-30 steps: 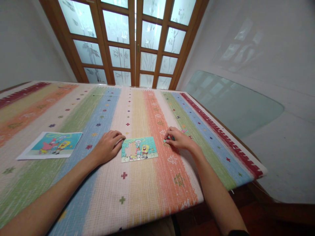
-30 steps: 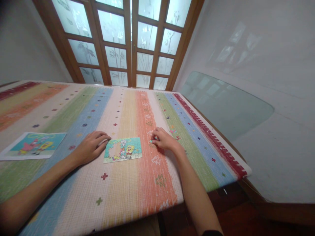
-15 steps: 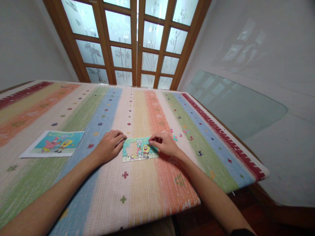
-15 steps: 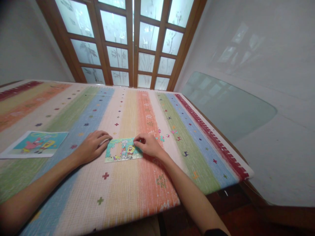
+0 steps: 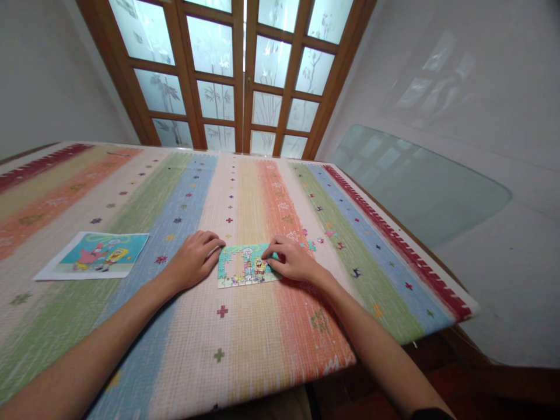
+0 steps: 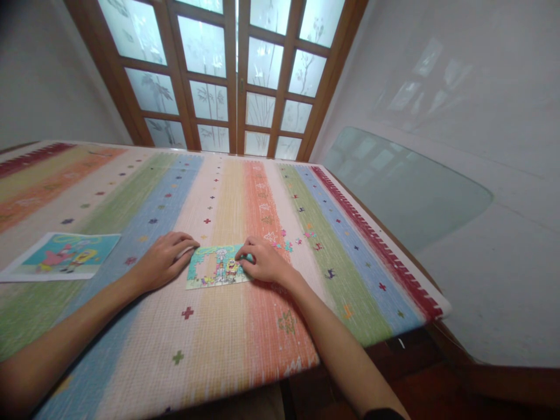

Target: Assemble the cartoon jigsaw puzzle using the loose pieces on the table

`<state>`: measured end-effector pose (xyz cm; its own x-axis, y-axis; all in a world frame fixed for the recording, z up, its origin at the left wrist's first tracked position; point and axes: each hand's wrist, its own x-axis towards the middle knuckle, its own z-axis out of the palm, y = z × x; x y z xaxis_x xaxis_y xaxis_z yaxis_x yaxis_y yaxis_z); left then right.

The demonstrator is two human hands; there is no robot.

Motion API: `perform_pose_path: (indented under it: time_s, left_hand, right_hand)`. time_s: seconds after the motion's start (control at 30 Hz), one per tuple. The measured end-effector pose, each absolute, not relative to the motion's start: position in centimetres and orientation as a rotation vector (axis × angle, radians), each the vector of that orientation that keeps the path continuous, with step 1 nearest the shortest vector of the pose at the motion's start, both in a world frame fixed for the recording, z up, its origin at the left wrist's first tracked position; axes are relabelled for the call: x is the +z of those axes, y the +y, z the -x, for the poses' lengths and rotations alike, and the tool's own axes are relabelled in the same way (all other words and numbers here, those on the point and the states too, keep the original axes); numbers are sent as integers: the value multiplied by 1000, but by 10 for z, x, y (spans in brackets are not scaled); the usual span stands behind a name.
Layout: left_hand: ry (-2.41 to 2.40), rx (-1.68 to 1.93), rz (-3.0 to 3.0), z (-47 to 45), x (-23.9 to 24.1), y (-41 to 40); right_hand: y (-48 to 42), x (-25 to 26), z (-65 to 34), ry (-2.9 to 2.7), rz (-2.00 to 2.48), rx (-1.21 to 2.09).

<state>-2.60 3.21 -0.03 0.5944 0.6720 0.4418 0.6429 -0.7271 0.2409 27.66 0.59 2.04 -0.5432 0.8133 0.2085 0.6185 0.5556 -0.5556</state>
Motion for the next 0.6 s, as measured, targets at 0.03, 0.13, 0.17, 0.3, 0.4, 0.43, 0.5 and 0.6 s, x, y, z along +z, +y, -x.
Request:
perform_pose_path:
  time_s: [0.03, 0.13, 0.17, 0.3, 0.4, 0.43, 0.5, 0.6]
  left_hand:
    - [1141, 800, -2753, 26, 0, 32]
    - [1145, 810, -2763, 25, 0, 31]
    - [1146, 815, -2767, 25, 0, 31]
    - [1144, 817, -2775, 25, -1, 31]
    - [1140, 815, -2785, 25, 0, 31]
    - [1141, 815, -2786, 24, 0, 31]
    - [1143, 815, -2784, 24, 0, 31]
    - [1143, 818, -2784, 24, 1, 30]
  right_hand:
    - [6, 20, -276, -2346, 1146, 584]
    - [5, 20, -272, -2340, 1122, 551]
    - [5, 19, -271, -2336, 1122, 536]
    - [5, 15, -268, -2327, 1110, 494]
    - [4, 14, -266, -2325, 1085, 487]
    - [4, 14, -266, -2325, 1081, 488]
    - [3, 14, -265, -2325, 1082, 487]
    - [2, 13, -263, -2326, 1080, 475]
